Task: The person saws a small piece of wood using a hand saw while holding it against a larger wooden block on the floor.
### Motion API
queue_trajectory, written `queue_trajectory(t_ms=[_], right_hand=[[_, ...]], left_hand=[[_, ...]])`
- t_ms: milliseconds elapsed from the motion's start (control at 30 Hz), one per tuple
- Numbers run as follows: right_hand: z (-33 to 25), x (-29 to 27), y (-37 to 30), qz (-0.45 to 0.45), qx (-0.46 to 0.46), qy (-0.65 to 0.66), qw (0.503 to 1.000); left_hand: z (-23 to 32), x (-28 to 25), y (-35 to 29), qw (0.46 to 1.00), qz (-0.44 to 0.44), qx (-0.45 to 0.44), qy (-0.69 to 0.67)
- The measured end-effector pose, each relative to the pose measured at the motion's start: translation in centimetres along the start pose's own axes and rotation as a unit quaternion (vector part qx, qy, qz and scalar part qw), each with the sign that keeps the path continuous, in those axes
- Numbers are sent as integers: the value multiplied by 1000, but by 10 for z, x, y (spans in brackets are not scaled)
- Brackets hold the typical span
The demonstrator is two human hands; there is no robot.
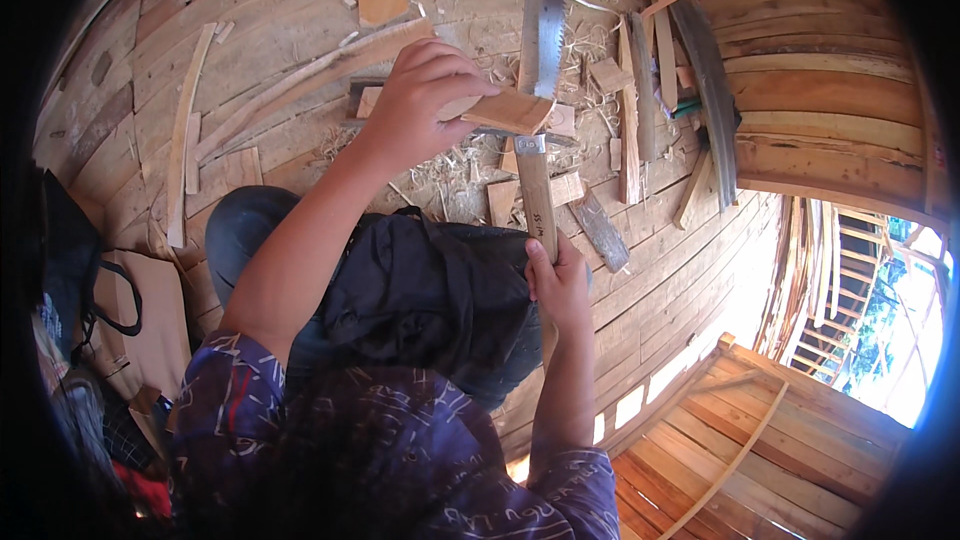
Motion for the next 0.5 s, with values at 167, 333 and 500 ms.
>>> queue_trajectory(t_ms=[167,333,500], right_hand=[[-5,1,-5,0,-1,31,1000],[1,0,-5,-7,0,35,999],[-6,5,-5,-7,14,37,999]], left_hand=[[7,-5,-2,998,43,44,-20],[9,-5,-2,997,49,48,-23],[10,-9,-1,997,60,42,-8]])
Point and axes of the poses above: each hand's wrist, its own y-axis towards the middle knuckle, its own x-axis out of the palm, z = x × y, the point moved 6 cm from there along y, towards the middle knuckle, and after that the axes turned 12 degrees about -x, right-handed, at the moved point
